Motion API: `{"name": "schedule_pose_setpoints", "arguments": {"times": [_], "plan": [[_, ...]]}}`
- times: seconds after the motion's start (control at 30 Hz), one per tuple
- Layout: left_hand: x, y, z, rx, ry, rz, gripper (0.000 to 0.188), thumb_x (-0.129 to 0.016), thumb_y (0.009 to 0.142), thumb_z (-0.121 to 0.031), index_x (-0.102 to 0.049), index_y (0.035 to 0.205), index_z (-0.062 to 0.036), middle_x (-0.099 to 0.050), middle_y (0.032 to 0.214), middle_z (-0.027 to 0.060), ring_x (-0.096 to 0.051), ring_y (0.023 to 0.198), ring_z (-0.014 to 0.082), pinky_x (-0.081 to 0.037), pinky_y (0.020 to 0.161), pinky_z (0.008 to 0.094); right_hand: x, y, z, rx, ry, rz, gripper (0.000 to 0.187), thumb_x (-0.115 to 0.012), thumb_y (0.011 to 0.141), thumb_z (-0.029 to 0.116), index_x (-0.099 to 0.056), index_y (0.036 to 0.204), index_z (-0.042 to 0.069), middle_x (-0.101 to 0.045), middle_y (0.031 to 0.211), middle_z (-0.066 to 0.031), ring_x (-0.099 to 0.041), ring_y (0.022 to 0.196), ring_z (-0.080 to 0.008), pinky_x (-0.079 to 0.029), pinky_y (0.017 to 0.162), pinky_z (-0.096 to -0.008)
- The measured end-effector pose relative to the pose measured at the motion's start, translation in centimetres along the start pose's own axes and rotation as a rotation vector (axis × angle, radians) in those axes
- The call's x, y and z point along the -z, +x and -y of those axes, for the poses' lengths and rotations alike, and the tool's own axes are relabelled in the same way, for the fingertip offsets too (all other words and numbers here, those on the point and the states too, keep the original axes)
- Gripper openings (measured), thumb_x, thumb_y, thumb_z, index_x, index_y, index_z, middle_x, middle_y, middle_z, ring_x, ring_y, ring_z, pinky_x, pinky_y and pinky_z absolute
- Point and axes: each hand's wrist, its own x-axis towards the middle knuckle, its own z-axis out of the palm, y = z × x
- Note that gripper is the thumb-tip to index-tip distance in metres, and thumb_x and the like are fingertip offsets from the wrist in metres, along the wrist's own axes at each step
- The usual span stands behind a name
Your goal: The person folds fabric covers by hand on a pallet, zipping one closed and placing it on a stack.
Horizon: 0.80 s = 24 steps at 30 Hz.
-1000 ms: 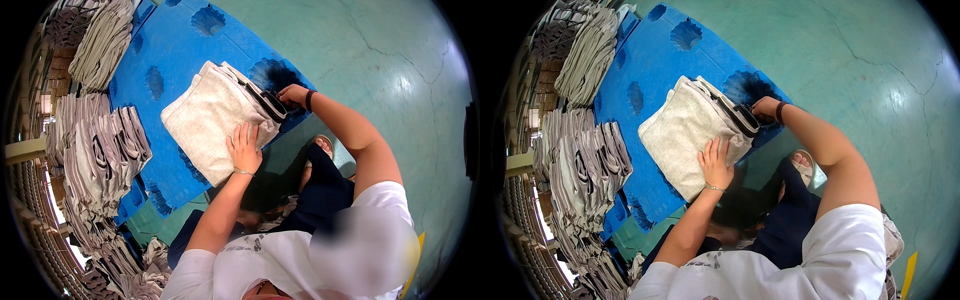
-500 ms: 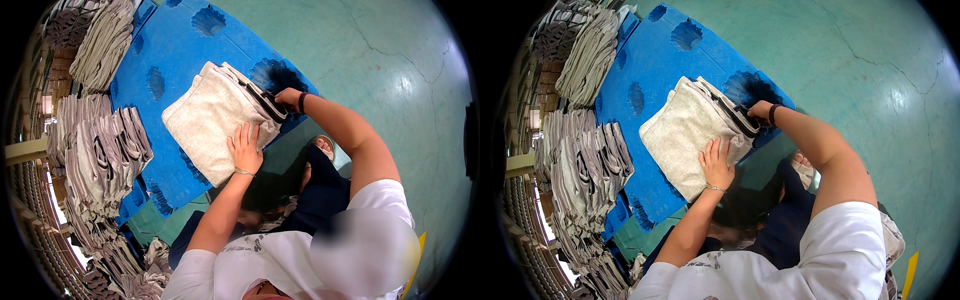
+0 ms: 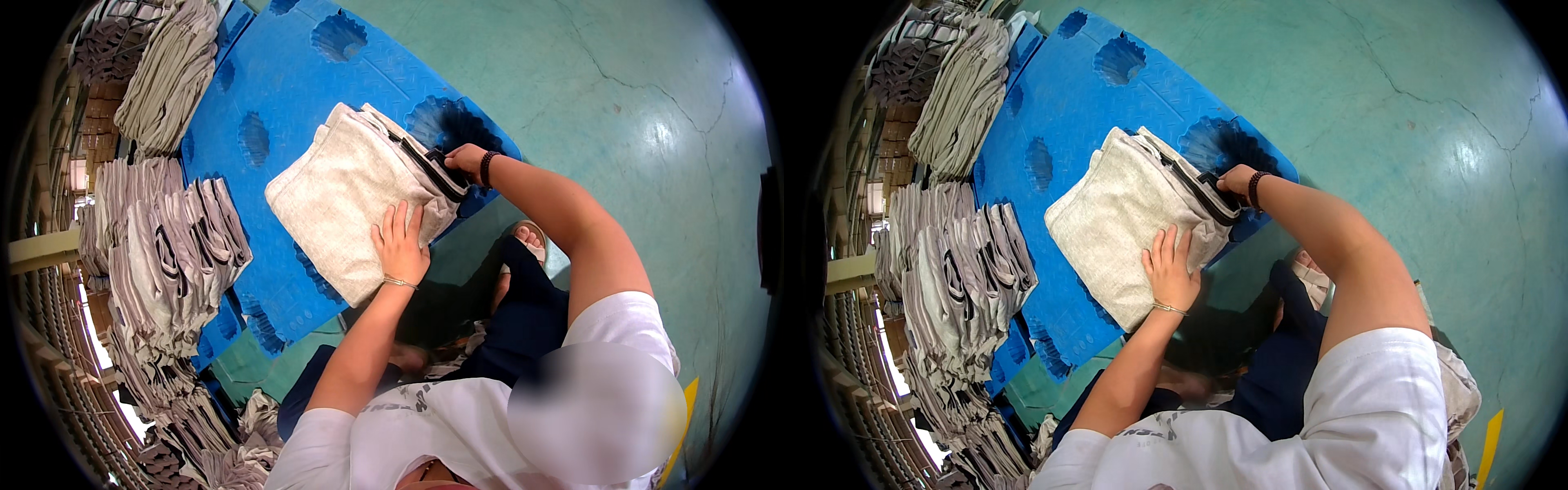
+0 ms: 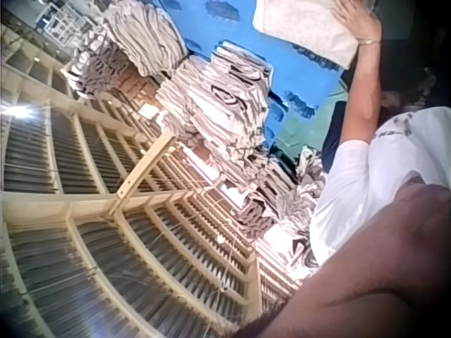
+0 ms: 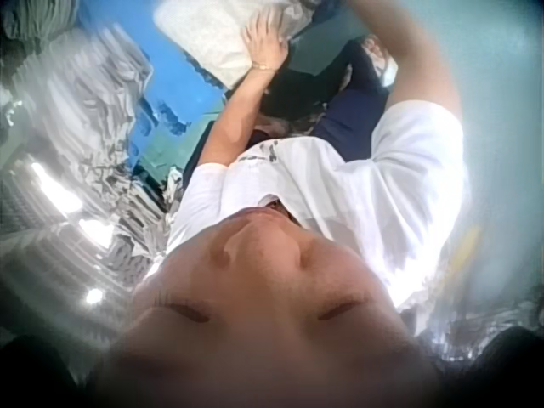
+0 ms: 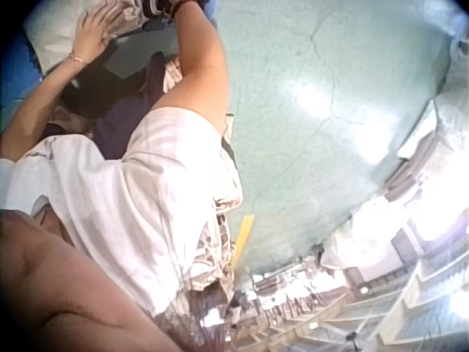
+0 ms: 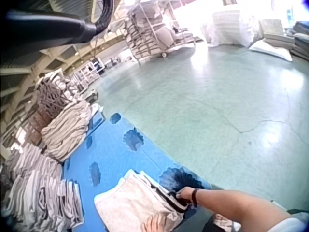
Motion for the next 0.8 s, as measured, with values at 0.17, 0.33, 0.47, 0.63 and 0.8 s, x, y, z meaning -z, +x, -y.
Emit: {"name": "schedule_pose_setpoints", "arguments": {"times": [0.17,0.33,0.47,0.63,0.8], "plan": [[-0.1,0.0,0.0,0.000,0.000,-0.001,0.069,-0.066,0.056,-0.009,-0.041,0.120,-0.0138,-0.030,0.129,0.0072,-0.025,0.121,0.0278,-0.016,0.096,0.0501,0.0,0.7,-0.7,0.034,0.024,-0.038,0.023,-0.058,0.077,0.006,-0.058,0.100,0.003,-0.059,0.088,-0.0087,-0.055,0.078,-0.0194,-0.045,0.069,-0.0346],[-0.1,0.0,0.1,-0.001,-0.001,0.001,0.069,-0.066,0.056,-0.009,-0.041,0.120,-0.0143,-0.030,0.129,0.0071,-0.025,0.121,0.0279,-0.016,0.096,0.0499,0.2,1.1,-1.0,0.044,0.050,-0.022,0.023,-0.058,0.076,0.006,-0.058,0.099,0.002,-0.059,0.088,-0.0092,-0.056,0.078,-0.0196,-0.045,0.069,-0.0347],[-0.1,-0.1,0.1,0.002,-0.005,0.001,0.069,-0.066,0.055,-0.008,-0.041,0.120,-0.0146,-0.031,0.129,0.0072,-0.025,0.121,0.0279,-0.015,0.096,0.0499,0.1,1.2,-0.9,0.044,0.038,-0.033,0.022,-0.058,0.076,0.006,-0.058,0.097,0.002,-0.060,0.087,-0.0090,-0.056,0.077,-0.0196,-0.045,0.069,-0.0349],[-0.1,0.0,0.1,0.002,-0.003,0.001,0.069,-0.066,0.056,-0.009,-0.041,0.120,-0.0145,-0.031,0.129,0.0072,-0.024,0.121,0.0278,-0.015,0.097,0.0499,-0.1,1.1,-0.9,0.068,-0.016,-0.068,0.020,-0.058,0.076,0.006,-0.059,0.096,0.002,-0.060,0.086,-0.0087,-0.056,0.076,-0.0192,-0.045,0.069,-0.0346],[-0.1,0.0,0.0,-0.002,-0.006,-0.001,0.069,-0.066,0.056,-0.009,-0.041,0.120,-0.0142,-0.030,0.129,0.0072,-0.024,0.121,0.0277,-0.015,0.096,0.0500,0.4,1.2,-1.0,0.009,0.129,-0.017,0.015,-0.055,0.079,0.007,-0.060,0.092,0.002,-0.060,0.083,-0.0082,-0.056,0.074,-0.0182,-0.045,0.067,-0.0329]]}}
